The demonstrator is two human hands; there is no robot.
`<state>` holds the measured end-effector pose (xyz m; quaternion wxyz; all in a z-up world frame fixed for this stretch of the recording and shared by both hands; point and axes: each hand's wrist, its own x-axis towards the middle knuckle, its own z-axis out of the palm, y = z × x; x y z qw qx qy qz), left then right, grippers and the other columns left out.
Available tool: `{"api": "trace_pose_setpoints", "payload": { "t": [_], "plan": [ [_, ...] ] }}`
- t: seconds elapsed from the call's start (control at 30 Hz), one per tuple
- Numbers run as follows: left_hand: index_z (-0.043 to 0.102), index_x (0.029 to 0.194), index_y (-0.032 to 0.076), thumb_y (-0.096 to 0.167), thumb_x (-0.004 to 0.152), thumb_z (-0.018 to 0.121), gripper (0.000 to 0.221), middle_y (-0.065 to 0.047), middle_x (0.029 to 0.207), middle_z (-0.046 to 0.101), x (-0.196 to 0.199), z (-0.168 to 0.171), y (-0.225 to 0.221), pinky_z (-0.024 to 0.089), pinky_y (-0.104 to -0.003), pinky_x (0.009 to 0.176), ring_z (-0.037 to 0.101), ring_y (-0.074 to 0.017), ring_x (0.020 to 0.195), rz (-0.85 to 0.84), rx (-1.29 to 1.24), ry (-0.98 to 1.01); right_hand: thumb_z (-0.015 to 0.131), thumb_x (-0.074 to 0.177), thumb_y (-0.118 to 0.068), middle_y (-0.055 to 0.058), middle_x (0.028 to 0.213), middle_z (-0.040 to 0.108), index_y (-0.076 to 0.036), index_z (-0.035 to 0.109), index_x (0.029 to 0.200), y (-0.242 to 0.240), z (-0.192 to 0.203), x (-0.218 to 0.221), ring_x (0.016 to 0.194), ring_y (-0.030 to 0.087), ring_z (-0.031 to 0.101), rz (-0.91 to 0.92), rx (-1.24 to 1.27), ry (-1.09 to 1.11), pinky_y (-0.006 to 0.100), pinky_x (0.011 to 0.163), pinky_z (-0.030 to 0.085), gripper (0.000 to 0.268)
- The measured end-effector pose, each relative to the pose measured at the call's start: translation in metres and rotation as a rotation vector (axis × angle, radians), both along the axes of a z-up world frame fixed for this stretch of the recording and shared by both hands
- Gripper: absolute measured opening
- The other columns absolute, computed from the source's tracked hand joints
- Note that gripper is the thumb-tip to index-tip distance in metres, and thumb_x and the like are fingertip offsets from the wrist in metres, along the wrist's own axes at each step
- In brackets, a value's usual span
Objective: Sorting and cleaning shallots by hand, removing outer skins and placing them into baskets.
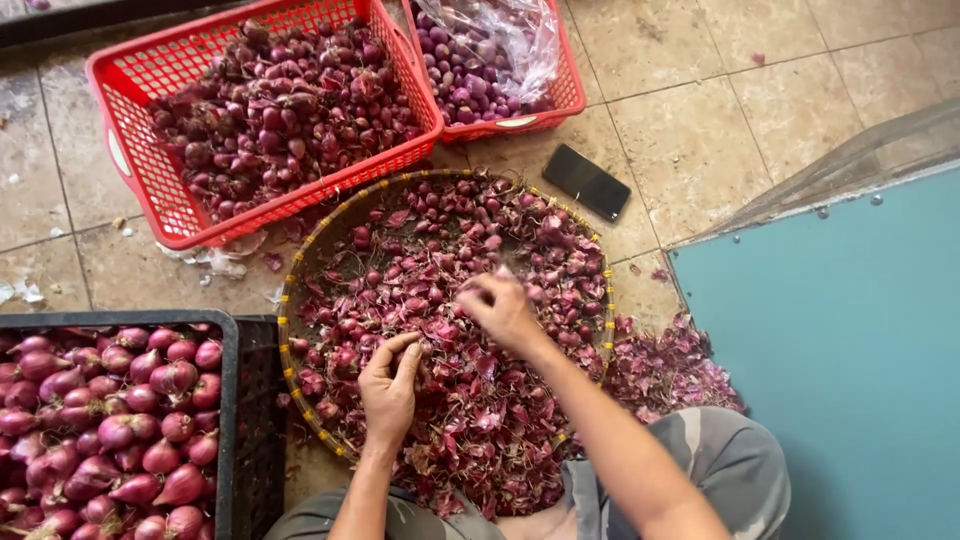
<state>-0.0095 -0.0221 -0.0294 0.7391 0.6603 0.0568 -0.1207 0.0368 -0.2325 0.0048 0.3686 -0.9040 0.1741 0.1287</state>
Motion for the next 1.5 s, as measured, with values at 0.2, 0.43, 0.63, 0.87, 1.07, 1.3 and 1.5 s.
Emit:
{"api": "trace_pose_setpoints", "payload": {
  "t": [0.2, 0.43, 0.63, 0.87, 1.07, 1.3, 1.5],
  "plan": [
    [0.068, 0.123, 0.005, 0.007, 0.099, 0.064, 0.025, -0.003, 0.088, 0.066, -0.001, 0.018, 0.002, 0.049, -0.017, 0.057, 0.055, -0.0069, 0.067, -0.056, -0.151, 0.006, 0.068, 0.094, -0.006, 0.011, 0.105, 0.079, -0.007, 0.076, 0.116, 0.066, 0.003, -0.042, 0.088, 0.017, 0.074, -0.138, 1.033, -0.149, 0.026, 0.08, 0.063, 0.023],
    [0.065, 0.124, 0.009, 0.002, 0.094, 0.068, 0.031, -0.006, 0.102, 0.068, 0.001, 0.02, -0.001, 0.057, -0.02, 0.065, 0.059, -0.0091, 0.074, -0.025, -0.178, -0.009, 0.061, 0.098, 0.0, 0.014, 0.102, 0.078, -0.002, 0.075, 0.115, 0.079, 0.008, -0.043, 0.083, 0.017, 0.072, -0.208, 0.98, -0.305, 0.022, 0.072, 0.062, 0.022],
    [0.067, 0.124, 0.006, 0.007, 0.091, 0.075, 0.034, -0.007, 0.098, 0.07, -0.001, 0.027, -0.003, 0.053, -0.019, 0.06, 0.055, -0.0039, 0.071, 0.018, -0.264, -0.002, 0.066, 0.098, -0.006, 0.009, 0.059, 0.069, 0.001, 0.075, 0.092, 0.088, 0.009, -0.046, 0.048, 0.011, 0.062, -0.374, 0.899, -0.304, 0.021, 0.044, 0.049, 0.013],
    [0.075, 0.114, 0.004, 0.002, 0.08, 0.086, 0.036, -0.011, 0.089, 0.074, -0.004, 0.022, -0.006, 0.055, -0.019, 0.053, 0.059, -0.0061, 0.067, -0.026, -0.298, -0.033, 0.063, 0.101, -0.009, 0.003, 0.069, 0.061, -0.003, 0.068, 0.087, 0.086, 0.002, -0.047, 0.054, 0.007, 0.051, -0.491, 0.897, -0.307, 0.019, 0.045, 0.039, 0.017],
    [0.083, 0.097, 0.005, 0.006, 0.093, 0.074, 0.01, -0.009, 0.077, 0.074, 0.003, 0.034, -0.004, 0.055, -0.03, 0.073, 0.063, -0.0123, 0.07, 0.065, -0.099, -0.233, 0.056, 0.106, -0.023, 0.01, 0.069, 0.06, -0.002, 0.073, 0.101, 0.085, -0.007, -0.063, 0.043, 0.018, 0.061, -0.363, 0.955, -0.211, 0.026, 0.037, 0.049, 0.027],
    [0.079, 0.092, 0.007, 0.016, 0.099, 0.07, 0.014, -0.005, 0.058, 0.065, 0.005, 0.036, 0.0, 0.047, -0.024, 0.048, 0.053, -0.0091, 0.05, 0.257, 0.035, -0.117, 0.07, 0.092, -0.001, 0.019, 0.08, 0.07, 0.004, 0.069, 0.119, 0.079, -0.012, -0.069, 0.044, 0.017, 0.064, -0.152, 1.012, -0.256, 0.024, 0.037, 0.047, 0.028],
    [0.058, 0.13, 0.003, 0.02, 0.104, 0.061, 0.032, -0.012, 0.086, 0.066, 0.005, 0.043, -0.001, 0.059, -0.028, 0.057, 0.061, -0.0157, 0.059, 0.149, -0.072, 0.06, 0.066, 0.096, -0.002, 0.018, 0.089, 0.078, -0.005, 0.066, 0.094, 0.076, -0.015, -0.064, 0.037, 0.01, 0.054, -0.445, 1.086, -0.307, 0.016, 0.032, 0.029, 0.004]
  ]
}}
